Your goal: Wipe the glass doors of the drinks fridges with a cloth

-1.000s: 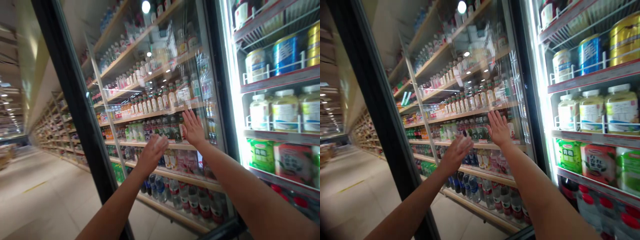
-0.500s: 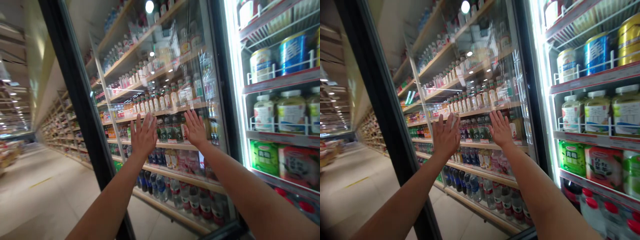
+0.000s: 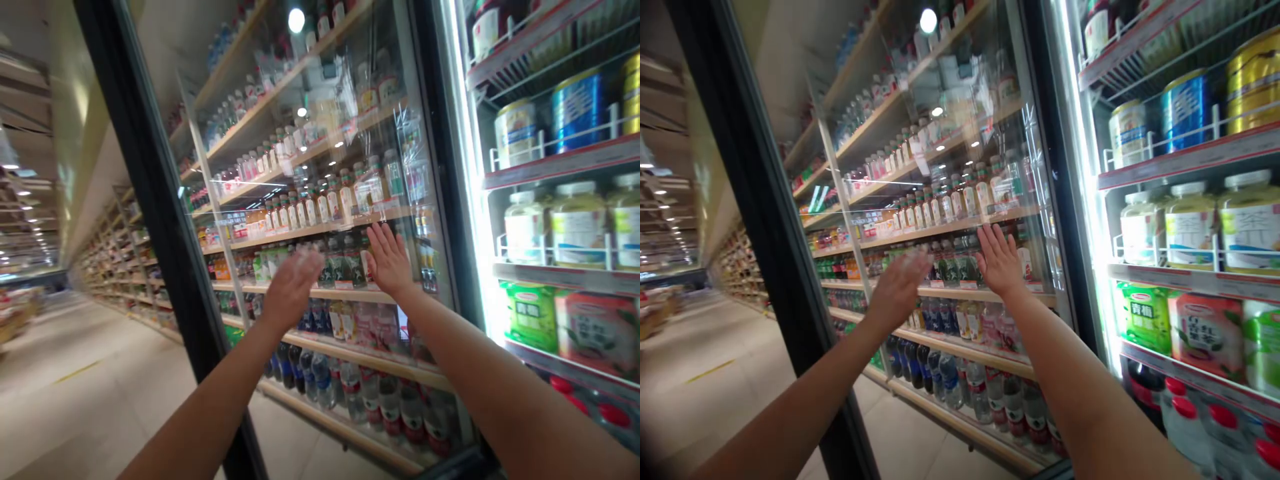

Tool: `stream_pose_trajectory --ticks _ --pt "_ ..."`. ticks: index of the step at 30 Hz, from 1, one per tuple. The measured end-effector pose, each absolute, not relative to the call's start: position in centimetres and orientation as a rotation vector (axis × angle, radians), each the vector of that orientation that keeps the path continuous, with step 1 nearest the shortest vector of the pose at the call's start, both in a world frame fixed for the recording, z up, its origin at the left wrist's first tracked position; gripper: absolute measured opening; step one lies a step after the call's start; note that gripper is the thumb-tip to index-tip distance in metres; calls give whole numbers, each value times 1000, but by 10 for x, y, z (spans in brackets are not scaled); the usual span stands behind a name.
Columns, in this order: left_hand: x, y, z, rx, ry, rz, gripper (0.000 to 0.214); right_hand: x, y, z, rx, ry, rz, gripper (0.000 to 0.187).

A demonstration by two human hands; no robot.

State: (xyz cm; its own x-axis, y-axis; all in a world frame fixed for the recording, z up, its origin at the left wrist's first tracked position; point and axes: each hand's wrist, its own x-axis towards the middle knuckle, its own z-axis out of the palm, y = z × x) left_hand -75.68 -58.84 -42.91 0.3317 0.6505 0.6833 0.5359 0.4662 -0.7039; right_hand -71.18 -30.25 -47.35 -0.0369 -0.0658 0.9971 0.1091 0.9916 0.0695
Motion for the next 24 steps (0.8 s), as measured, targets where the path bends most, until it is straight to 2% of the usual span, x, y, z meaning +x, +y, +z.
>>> stream_pose_trajectory --ticks 4,8,10,12,16,21,24 --pt "-751 -583 -435 -1468 -1337 405 53 -711 -302 -474 -30 -1632 -106 58" --pt "-752 -578 -405 -988 -1410 31 58 -711 -301 -474 -40 -1630 -130 58" --pt "-752 -573 -410 -970 -1381 -39 60 -712 -301 -474 -42 -1620 -145 57" --pt "-752 -567 -431 -1151 -1334 83 61 -711 -301 -474 -38 -1614 -143 57" --pt "-753 -565 -456 -1553 -1222 438 45 -710 -302 -474 -27 -1614 -131 57" --pt "-752 -560 -432 -1086 -1399 50 55 -711 -302 -475 -17 -1585 -148 56" --pt "-745 -544 -442 -1100 -1440 30 56 -711 -304 -474 -12 -1574 -135 55"
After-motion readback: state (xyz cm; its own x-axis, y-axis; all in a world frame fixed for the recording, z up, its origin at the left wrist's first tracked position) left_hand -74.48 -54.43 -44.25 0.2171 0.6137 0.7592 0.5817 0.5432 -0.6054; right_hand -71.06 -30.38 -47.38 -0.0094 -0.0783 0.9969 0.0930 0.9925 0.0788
